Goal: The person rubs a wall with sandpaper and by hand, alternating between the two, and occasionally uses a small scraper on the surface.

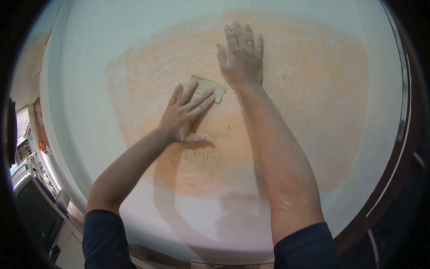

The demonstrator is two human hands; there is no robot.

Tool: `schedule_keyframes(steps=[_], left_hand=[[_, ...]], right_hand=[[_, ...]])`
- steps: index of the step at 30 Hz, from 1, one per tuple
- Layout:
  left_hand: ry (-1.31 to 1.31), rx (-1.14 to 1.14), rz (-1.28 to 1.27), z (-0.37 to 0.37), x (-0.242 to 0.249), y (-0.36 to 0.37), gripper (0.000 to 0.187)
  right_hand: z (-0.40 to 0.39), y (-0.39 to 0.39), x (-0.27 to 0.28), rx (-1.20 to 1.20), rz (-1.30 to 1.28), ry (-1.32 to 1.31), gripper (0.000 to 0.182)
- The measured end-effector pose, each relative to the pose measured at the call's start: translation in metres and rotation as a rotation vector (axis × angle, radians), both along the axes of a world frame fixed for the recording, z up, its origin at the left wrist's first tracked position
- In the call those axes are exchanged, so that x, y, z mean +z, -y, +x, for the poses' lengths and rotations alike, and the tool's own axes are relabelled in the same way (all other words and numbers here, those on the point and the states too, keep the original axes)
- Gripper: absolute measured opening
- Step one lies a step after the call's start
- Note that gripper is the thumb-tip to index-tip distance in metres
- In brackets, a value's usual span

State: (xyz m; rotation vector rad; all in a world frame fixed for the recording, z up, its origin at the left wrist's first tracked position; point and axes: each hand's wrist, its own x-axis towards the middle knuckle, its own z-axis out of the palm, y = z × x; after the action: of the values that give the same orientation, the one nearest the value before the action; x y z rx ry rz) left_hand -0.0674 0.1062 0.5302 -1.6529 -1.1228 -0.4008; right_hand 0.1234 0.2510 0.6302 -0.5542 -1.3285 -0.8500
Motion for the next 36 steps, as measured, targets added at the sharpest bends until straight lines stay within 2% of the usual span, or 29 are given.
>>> schedule_keyframes(steps=[2, 3, 4, 5, 7, 11, 13, 15, 18, 19, 21, 26, 29, 31, 33, 35, 36], left_hand=[[-0.098, 0.2, 0.032, -0.029, 0.012, 0.009, 0.116], [0.049, 0.249, 0.233, -0.043, 0.021, 0.017, 0.107], [0.082, 0.332, 0.402, -0.07, 0.031, 0.02, 0.093], [0.075, 0.347, 0.382, -0.08, 0.03, 0.028, 0.093], [0.34, 0.286, 0.512, -0.087, 0.026, 0.035, 0.085], [0.297, 0.196, 0.53, -0.064, -0.015, 0.023, 0.088], [0.267, 0.277, 0.509, -0.06, -0.03, 0.032, 0.082], [0.213, 0.135, 0.481, -0.063, -0.048, 0.04, 0.071], [0.144, 0.072, 0.463, -0.064, -0.075, 0.051, 0.061], [0.14, 0.079, 0.475, -0.065, -0.075, 0.05, 0.061], [0.365, 0.015, 0.531, -0.068, -0.077, 0.051, 0.053], [0.33, -0.008, 0.565, -0.079, -0.069, 0.05, 0.041], [0.293, 0.031, 0.597, -0.079, -0.062, 0.046, 0.032], [0.322, -0.043, 0.593, -0.072, -0.057, 0.052, 0.029], [0.409, -0.102, 0.605, -0.055, -0.068, 0.057, 0.022], [0.628, -0.232, 0.643, -0.031, -0.099, 0.071, 0.012], [0.689, -0.247, 0.604, -0.014, -0.126, 0.078, 0.013]], right_hand=[[0.0, -0.004, -0.006, -0.015, -0.019, 0.014, 0.063], [0.001, -0.007, -0.006, 0.045, -0.018, 0.028, 0.065], [0.002, -0.007, -0.004, 0.107, -0.012, 0.032, 0.067], [-0.001, -0.008, -0.003, 0.121, -0.032, 0.03, 0.067], [0.001, -0.006, -0.005, 0.113, 0.047, 0.008, 0.064], [0.014, 0.024, -0.007, 0.202, -0.124, 0.071, 0.071], [0.013, 0.025, -0.01, 0.154, -0.054, 0.024, 0.065], [0.011, 0.025, -0.01, 0.152, -0.083, 0.018, 0.066], [0.014, 0.029, -0.012, 0.136, -0.106, 0.025, 0.067], [0.014, 0.033, -0.012, 0.135, -0.119, 0.04, 0.068], [0.014, 0.033, -0.012, 0.136, -0.094, 0.029, 0.068], [0.015, 0.026, -0.01, 0.137, -0.065, 0.024, 0.07], [0.013, 0.019, -0.014, 0.233, -0.091, 0.056, 0.071], [0.014, 0.025, -0.013, 0.167, -0.114, 0.072, 0.072], [0.012, 0.018, -0.013, 0.157, -0.071, 0.094, 0.074], [0.011, 0.015, -0.012, 0.144, -0.024, 0.095, 0.075], [0.014, 0.017, -0.014, 0.156, -0.026, 0.139, 0.077]])
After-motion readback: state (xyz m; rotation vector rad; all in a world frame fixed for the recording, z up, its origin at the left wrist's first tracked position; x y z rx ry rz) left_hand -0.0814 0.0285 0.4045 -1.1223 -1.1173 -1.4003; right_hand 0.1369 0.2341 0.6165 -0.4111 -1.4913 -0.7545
